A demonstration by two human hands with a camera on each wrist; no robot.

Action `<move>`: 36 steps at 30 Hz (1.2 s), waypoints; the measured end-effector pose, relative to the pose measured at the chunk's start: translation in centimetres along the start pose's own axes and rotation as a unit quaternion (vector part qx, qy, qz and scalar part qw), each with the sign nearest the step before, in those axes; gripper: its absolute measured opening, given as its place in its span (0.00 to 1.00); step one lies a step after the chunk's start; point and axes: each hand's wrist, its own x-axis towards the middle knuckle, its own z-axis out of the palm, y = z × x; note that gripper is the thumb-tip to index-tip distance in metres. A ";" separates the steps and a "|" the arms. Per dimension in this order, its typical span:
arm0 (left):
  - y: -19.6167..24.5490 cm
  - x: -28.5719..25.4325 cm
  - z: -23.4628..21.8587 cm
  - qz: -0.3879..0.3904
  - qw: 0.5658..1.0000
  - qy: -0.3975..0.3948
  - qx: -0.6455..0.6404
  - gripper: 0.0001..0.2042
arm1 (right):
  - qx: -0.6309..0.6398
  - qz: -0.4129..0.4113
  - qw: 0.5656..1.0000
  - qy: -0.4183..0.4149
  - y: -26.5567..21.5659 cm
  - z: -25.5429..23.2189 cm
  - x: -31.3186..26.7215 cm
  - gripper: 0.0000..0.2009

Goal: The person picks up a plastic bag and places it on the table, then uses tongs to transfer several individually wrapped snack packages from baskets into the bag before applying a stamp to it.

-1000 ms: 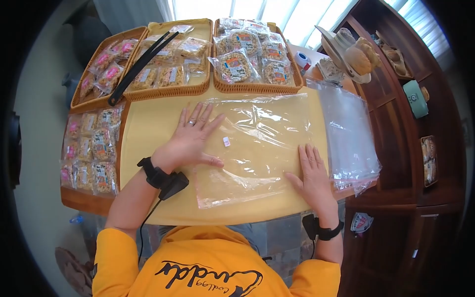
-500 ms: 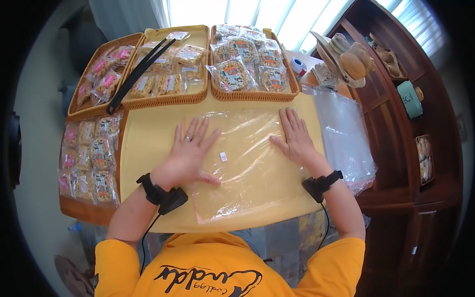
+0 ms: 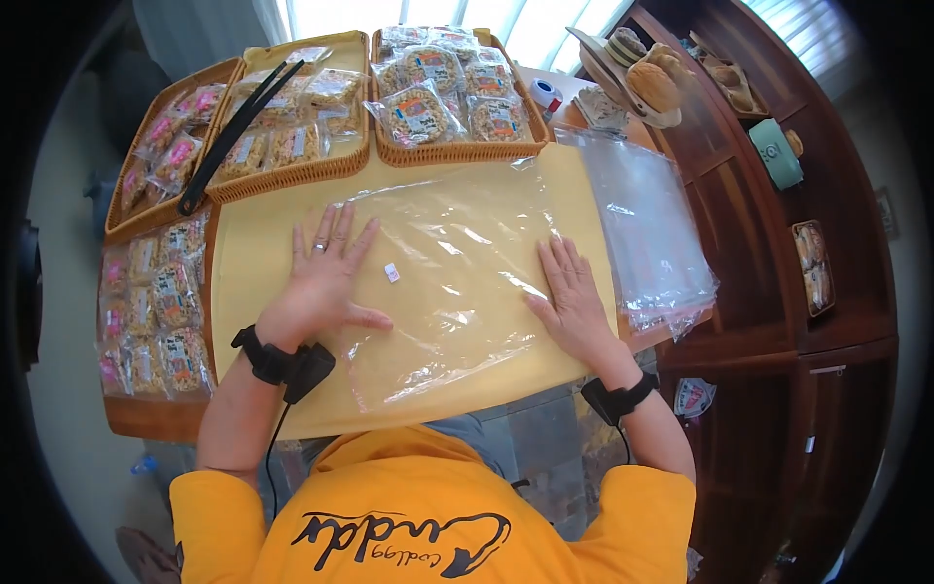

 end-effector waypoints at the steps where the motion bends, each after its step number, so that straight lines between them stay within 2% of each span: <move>1: -0.1 -0.1 -0.1 0.002 1.000 0.003 -0.002 0.65 | 0.048 0.026 0.998 0.017 -0.3 -0.3 -0.1 0.37; 2: -0.2 -0.2 -0.1 0.004 1.000 0.004 0.000 0.65 | 0.048 0.027 0.998 0.020 -0.5 -0.9 -0.5 0.37; 4: -0.2 -0.3 0.0 0.002 1.000 0.006 0.009 0.65 | 0.001 0.057 0.993 0.102 -0.5 -2.4 -1.8 0.32; 5: -0.1 -0.3 0.0 0.002 1.000 0.007 0.005 0.65 | -0.003 0.057 0.993 0.101 -0.5 -2.9 -2.6 0.32; 7: 0.0 -0.3 -0.2 -0.007 1.000 0.000 0.019 0.65 | -0.017 0.149 0.982 0.116 -0.7 -3.6 -4.0 0.22; 8: 0.0 -0.4 -0.1 -0.008 1.000 0.001 0.019 0.65 | -0.017 0.149 0.982 0.116 -1.0 -4.1 -4.0 0.22; 10: -0.1 -0.4 0.0 -0.003 0.999 0.023 0.027 0.65 | -0.004 0.275 0.961 0.028 -1.9 -4.8 -4.1 0.16; 14: 0.5 -0.7 -0.8 -0.018 0.999 0.011 0.031 0.62 | 0.049 0.293 0.955 0.008 0.9 -3.4 -4.2 0.16; 15: 0.7 -1.0 -1.0 -0.018 0.999 0.043 0.022 0.57 | 0.252 0.320 0.913 0.026 1.9 -3.2 -4.3 0.16; 16: 0.7 -1.1 -1.2 -0.017 0.997 0.074 0.011 0.52 | 0.444 0.332 0.831 0.041 1.9 -3.3 -4.1 0.17; 17: 0.7 -0.9 -1.2 -0.016 0.997 0.076 0.011 0.52 | 0.443 0.331 0.832 0.043 1.6 -3.3 -4.0 0.17; 19: 0.8 -0.5 -1.0 -0.020 0.991 0.132 -0.028 0.42 | 0.652 0.344 0.655 0.165 0.2 -3.4 -3.8 0.18; 20: 1.1 -0.5 -1.3 -0.019 0.991 0.132 -0.027 0.42 | 0.652 0.344 0.654 0.167 -0.9 -3.3 -3.9 0.18; 22: 1.9 -0.8 -1.8 -0.044 0.990 0.105 -0.083 0.34 | 0.741 0.344 0.569 0.095 -3.3 -3.0 -4.3 0.18; 23: 1.9 -0.8 -1.5 -0.039 0.991 0.105 -0.080 0.34 | 0.742 0.344 0.566 0.100 -4.4 -2.9 -4.5 0.18; 25: 2.1 -0.6 -0.6 -0.049 0.974 0.198 -0.102 0.30 | 0.763 0.317 0.546 0.140 -6.2 -2.4 -5.2 0.17; 26: 2.0 -0.5 -0.7 -0.039 0.975 0.195 -0.099 0.30 | 0.758 0.316 0.548 0.158 -6.7 -1.6 -5.8 0.17; 28: 1.8 -0.3 -1.3 -0.133 0.978 0.116 -0.114 0.23 | 0.758 0.319 0.541 0.177 -8.6 -0.8 -7.0 0.18; 31: 0.3 0.3 -1.0 -0.112 0.981 0.120 -0.104 0.20 | 0.742 0.320 0.548 0.217 -10.9 -0.6 -8.0 0.20; 33: 0.3 0.2 -1.2 -0.112 0.978 0.125 -0.127 0.19 | 0.750 0.339 0.500 0.268 -11.5 -0.4 -8.7 0.22; 34: 0.3 0.1 -1.4 -0.115 0.973 0.133 -0.150 0.19 | 0.751 0.341 0.498 0.269 -11.7 -0.3 -8.7 0.22; 36: -0.5 0.5 -0.1 -0.117 0.965 0.152 -0.181 0.18 | 0.744 0.352 0.466 0.325 -12.1 -0.3 -8.7 0.23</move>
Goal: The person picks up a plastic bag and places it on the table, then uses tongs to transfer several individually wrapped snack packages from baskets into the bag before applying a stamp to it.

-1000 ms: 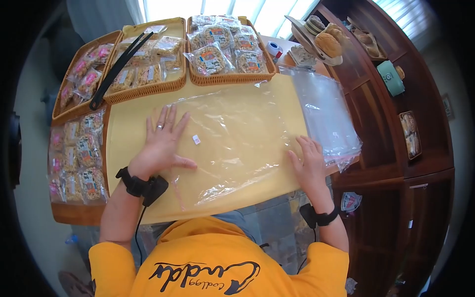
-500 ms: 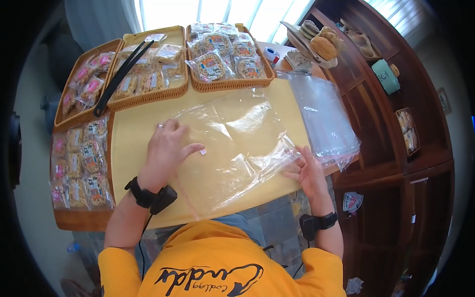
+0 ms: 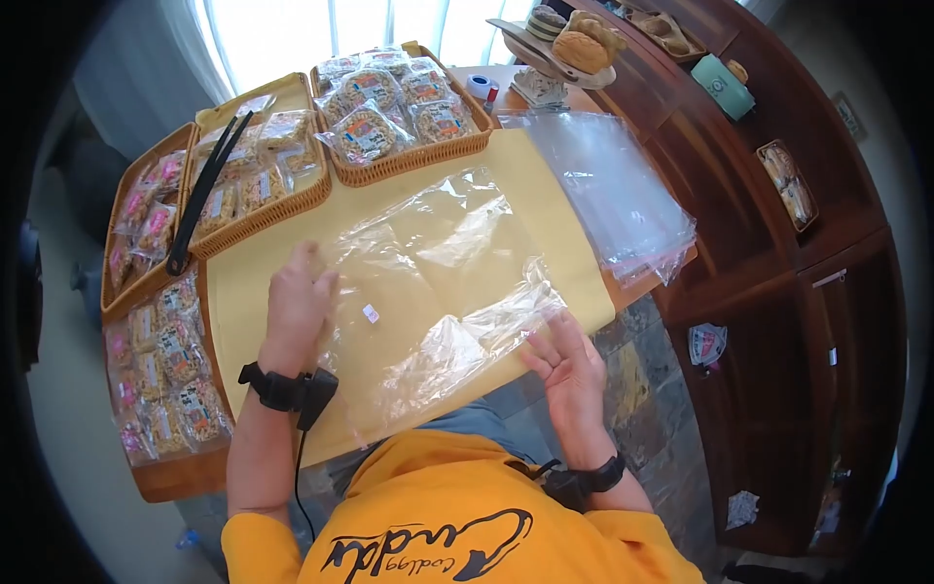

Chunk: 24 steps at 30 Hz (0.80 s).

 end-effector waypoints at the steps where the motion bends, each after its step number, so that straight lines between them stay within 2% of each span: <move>1: 0.2 0.1 -0.1 -0.006 0.999 0.020 -0.034 0.17 | 0.000 -0.001 1.000 0.001 0.2 0.1 -0.4 0.23; 2: 0.5 0.1 -0.5 -0.006 0.999 0.020 -0.036 0.17 | -0.004 0.021 1.000 -0.021 0.6 0.2 -0.8 0.23; 4: 1.3 -0.1 -1.4 -0.088 0.988 -0.033 -0.119 0.16 | -0.013 0.046 0.998 -0.046 1.0 1.1 -1.3 0.22; 6: 1.5 -0.2 -1.4 -0.103 0.984 -0.037 -0.142 0.16 | -0.178 0.146 0.963 -0.144 1.0 2.5 -1.4 0.18; 7: 1.5 -0.2 -1.4 -0.113 0.979 -0.042 -0.162 0.15 | -0.179 0.146 0.962 -0.145 0.9 2.7 -1.1 0.18; 11: 1.6 0.1 -1.9 -0.131 0.969 -0.087 -0.188 0.15 | -0.344 -0.055 0.927 -0.139 -0.3 2.3 1.2 0.09; 13: 1.3 0.2 -1.6 -0.119 0.969 -0.077 -0.202 0.16 | -0.377 -0.123 0.907 -0.143 -3.3 0.8 3.9 0.08; 14: 1.2 0.2 -1.4 -0.120 0.969 -0.077 -0.202 0.16 | -0.419 -0.147 0.882 -0.156 -5.7 0.3 5.2 0.07; 16: 1.0 0.2 -0.9 -0.096 0.969 -0.053 -0.219 0.14 | -0.442 -0.105 0.878 -0.151 -10.5 -0.6 7.8 0.06; 19: 1.4 0.3 -1.1 -0.103 0.971 -0.063 -0.204 0.15 | -0.508 -0.075 0.834 -0.200 -17.2 -2.0 11.4 0.07; 21: 1.3 0.2 -1.0 -0.098 0.974 -0.065 -0.192 0.15 | -0.525 -0.065 0.833 -0.161 -20.1 -2.2 13.8 0.07; 23: 1.4 0.2 -1.1 -0.091 0.978 -0.064 -0.177 0.14 | -0.547 -0.010 0.825 -0.140 -22.6 -4.3 18.1 0.06; 24: 1.6 0.2 -1.1 -0.083 0.982 -0.066 -0.159 0.14 | -0.588 -0.010 0.801 -0.110 -23.4 -5.7 20.5 0.06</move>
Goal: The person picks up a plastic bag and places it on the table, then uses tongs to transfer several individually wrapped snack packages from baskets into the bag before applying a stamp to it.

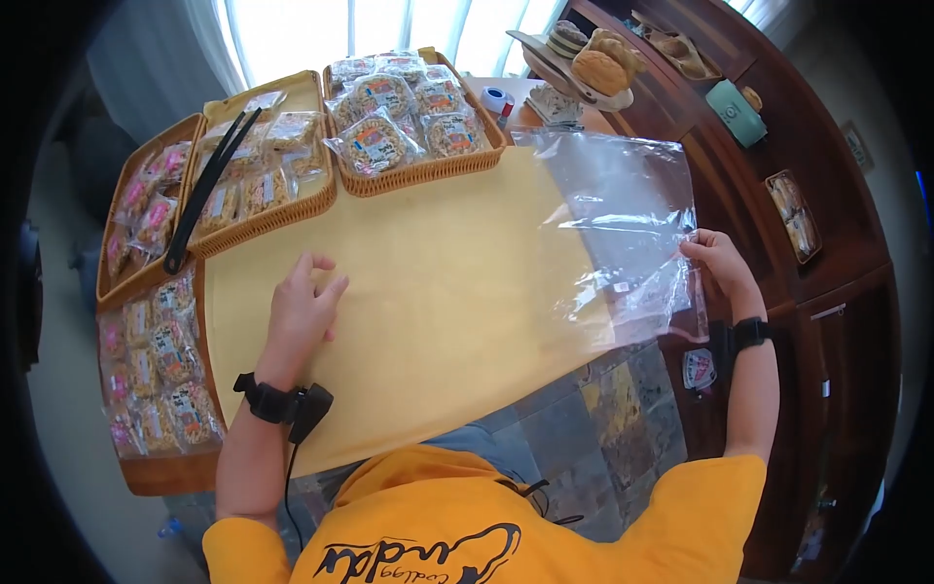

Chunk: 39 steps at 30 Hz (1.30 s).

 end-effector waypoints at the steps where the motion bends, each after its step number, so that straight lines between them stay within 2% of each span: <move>1: 0.1 -0.1 0.0 0.007 1.000 -0.001 0.019 0.13 | -0.047 0.049 0.997 0.036 1.8 -1.7 2.3 0.06; 3: 0.0 -0.1 0.1 0.011 1.000 -0.001 0.020 0.13 | -0.090 0.083 0.991 0.061 3.3 -3.4 4.9 0.04; 7: 0.6 -0.3 0.0 0.017 1.000 0.008 -0.004 0.11 | -0.150 0.100 0.982 0.060 4.2 -4.6 8.8 0.05; 9: 0.6 -0.2 0.1 0.010 1.000 0.007 -0.003 0.11 | -0.131 0.093 0.987 0.000 4.3 -5.0 9.6 0.06; 11: 0.5 -0.1 0.1 0.001 1.000 0.005 -0.003 0.11 | -0.138 0.088 0.986 0.006 4.5 -5.4 10.5 0.06; 13: 0.4 0.0 0.1 0.003 1.000 0.002 0.003 0.12 | -0.146 0.083 0.984 0.053 4.5 -5.6 11.3 0.05; 14: 0.5 -0.1 0.1 0.001 1.000 0.002 0.003 0.12 | -0.146 0.084 0.984 0.051 4.5 -5.5 11.6 0.05; 16: 0.8 -0.1 0.1 -0.014 1.000 -0.006 -0.003 0.12 | -0.137 0.084 0.981 0.110 4.5 -5.3 12.2 0.04; 19: 1.0 0.0 -0.1 -0.037 0.999 -0.014 0.005 0.12 | -0.083 0.067 0.983 0.147 4.9 -4.6 13.2 0.05; 23: 1.2 0.0 -0.1 -0.041 0.999 -0.013 -0.023 0.12 | -0.072 0.049 0.981 0.171 5.3 -3.5 14.6 0.05; 29: 1.5 -0.2 -0.2 -0.038 0.999 -0.014 -0.032 0.12 | -0.057 -0.012 0.983 0.173 6.6 -3.1 16.3 0.04; 31: 1.4 -0.1 -0.2 -0.042 0.998 -0.017 -0.031 0.12 | -0.149 -0.028 0.965 0.214 6.9 -3.1 16.8 0.09; 33: -0.6 0.2 0.3 0.037 0.999 0.011 0.028 0.13 | -0.345 -0.085 0.882 0.309 5.9 -2.4 15.7 0.16; 34: -1.2 0.2 0.4 0.055 0.997 0.024 0.045 0.13 | -0.345 -0.046 0.885 0.311 3.9 -1.6 14.4 0.21; 35: -1.3 0.2 0.5 0.072 0.995 0.037 0.063 0.13 | -0.347 -0.069 0.884 0.305 3.5 -1.8 14.7 0.20; 36: -1.3 0.2 0.5 0.065 0.995 0.038 0.062 0.13 | -0.314 -0.138 0.886 0.311 4.8 -2.8 16.1 0.18; 37: -1.2 0.1 0.6 0.060 0.996 0.037 0.058 0.13 | -0.286 -0.175 0.894 0.297 3.3 -2.1 15.4 0.14; 39: -1.9 0.1 1.1 0.098 0.989 0.071 0.080 0.15 | -0.254 -0.270 0.894 0.252 -0.2 0.8 13.4 0.11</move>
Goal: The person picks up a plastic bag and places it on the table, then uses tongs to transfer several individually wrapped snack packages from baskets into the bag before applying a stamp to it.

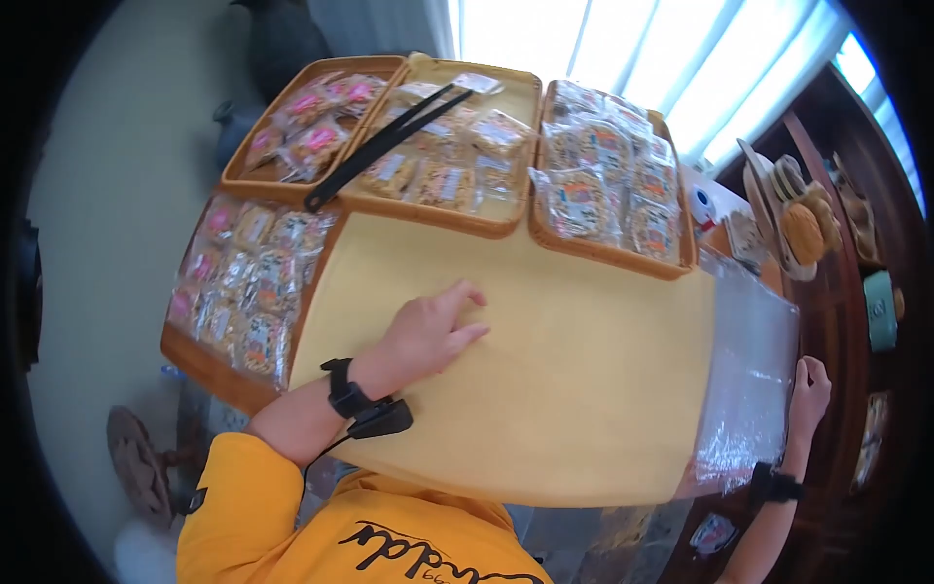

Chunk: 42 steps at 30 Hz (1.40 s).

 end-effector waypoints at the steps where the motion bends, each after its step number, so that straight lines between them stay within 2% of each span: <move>1: 0.1 0.0 0.0 -0.013 1.000 0.015 0.006 0.15 | 0.012 -0.016 1.000 -0.004 -3.4 0.2 -0.1 0.11; 3: 0.4 -0.2 -0.2 -0.014 1.000 -0.013 -0.011 0.15 | 0.089 -0.028 0.991 -0.098 -10.9 0.7 -2.2 0.09; 5: 0.8 -0.7 -0.5 -0.001 1.000 -0.019 0.001 0.14 | 0.220 -0.075 0.954 -0.189 -19.2 1.6 -4.9 0.08; 7: 1.5 -1.2 -1.6 0.018 0.999 -0.027 0.013 0.14 | 0.339 -0.085 0.884 -0.309 -25.7 2.8 -7.6 0.09; 8: 2.2 -1.5 -2.7 0.025 0.999 -0.025 -0.032 0.13 | 0.352 -0.067 0.861 -0.361 -28.1 3.8 -9.0 0.09; 9: 2.6 -2.1 -4.1 0.030 0.997 -0.021 -0.075 0.13 | 0.381 -0.083 0.819 -0.421 -30.5 5.0 -9.9 0.10; 10: 2.7 -2.7 -5.9 0.023 0.998 -0.009 -0.065 0.13 | 0.395 -0.074 0.780 -0.479 -32.8 6.0 -10.7 0.11; 11: 2.7 -3.2 -8.1 0.006 0.998 0.009 -0.059 0.13 | 0.405 -0.064 0.738 -0.536 -35.0 6.9 -11.4 0.12; 12: 2.1 -3.5 -10.1 -0.009 0.998 0.025 -0.056 0.13 | 0.407 -0.075 0.732 -0.541 -37.1 7.8 -12.0 0.12; 14: -0.7 -4.6 -14.6 -0.060 0.992 0.104 -0.029 0.12 | 0.418 -0.085 0.658 -0.620 -41.0 9.4 -12.8 0.16; 15: -2.4 -5.2 -17.2 -0.101 0.986 0.135 -0.012 0.12 | 0.418 -0.094 0.655 -0.622 -42.7 10.0 -12.9 0.16; 17: -8.9 -6.6 -21.3 -0.111 0.961 0.255 0.019 0.11 | 0.434 -0.117 0.618 -0.645 -45.9 11.3 -13.3 0.20; 18: -12.7 -7.6 -23.7 -0.149 0.936 0.307 0.085 0.10 | 0.435 -0.122 0.615 -0.646 -47.3 11.9 -13.5 0.20; 20: -17.7 -10.3 -27.8 -0.223 0.897 0.359 0.129 0.10 | 0.455 -0.119 0.594 -0.653 -49.6 13.2 -13.7 0.23; 22: -21.9 -12.7 -30.6 -0.278 0.863 0.369 0.203 0.08 | 0.459 -0.110 0.582 -0.662 -51.5 14.4 -13.9 0.23; 23: -23.6 -13.4 -31.6 -0.278 0.863 0.370 0.203 0.08 | 0.462 -0.097 0.572 -0.670 -52.3 14.9 -14.1 0.23; 24: -25.2 -13.9 -32.3 -0.309 0.873 0.338 0.167 0.08 | 0.462 -0.097 0.572 -0.670 -53.1 15.2 -14.2 0.23; 25: -25.5 -14.0 -32.9 -0.340 0.880 0.304 0.130 0.07 | 0.462 -0.077 0.567 -0.678 -53.8 15.5 -14.5 0.23; 26: -25.8 -13.8 -33.2 -0.341 0.880 0.304 0.129 0.07 | 0.460 -0.056 0.562 -0.685 -54.4 15.6 -14.7 0.23; 28: -25.9 -13.1 -33.6 -0.361 0.902 0.234 0.018 0.08 | 0.454 -0.050 0.563 -0.689 -55.3 15.5 -15.0 0.22; 29: -25.5 -12.5 -33.8 -0.362 0.902 0.233 0.017 0.08 | 0.449 -0.045 0.563 -0.692 -55.7 15.4 -15.1 0.20; 31: -25.2 -11.2 -34.2 -0.405 0.893 0.172 0.092 0.09 | 0.436 -0.036 0.572 -0.693 -56.4 15.2 -15.4 0.19; 32: -26.0 -10.8 -34.3 -0.405 0.894 0.170 0.091 0.09 | 0.424 -0.029 0.580 -0.695 -56.7 15.2 -15.5 0.18; 34: -28.0 -9.9 -34.1 -0.441 0.870 0.128 0.177 0.08 | 0.411 -0.037 0.591 -0.693 -57.2 15.0 -15.6 0.20; 36: -29.9 -9.9 -34.0 -0.426 0.879 0.141 0.162 0.08 | 0.400 -0.042 0.605 -0.688 -57.3 15.0 -15.7 0.22; 38: -28.8 -9.4 -33.7 -0.409 0.888 0.151 0.148 0.08 | 0.385 -0.042 0.604 -0.696 -57.7 15.2 -16.0 0.22; 40: -26.7 -9.8 -33.7 -0.423 0.892 0.159 0.022 0.08 | 0.386 -0.047 0.607 -0.693 -57.8 15.8 -16.4 0.21; 42: -25.1 -10.4 -33.1 -0.405 0.899 0.168 -0.009 0.06 | 0.387 -0.053 0.610 -0.690 -58.0 15.8 -16.7 0.20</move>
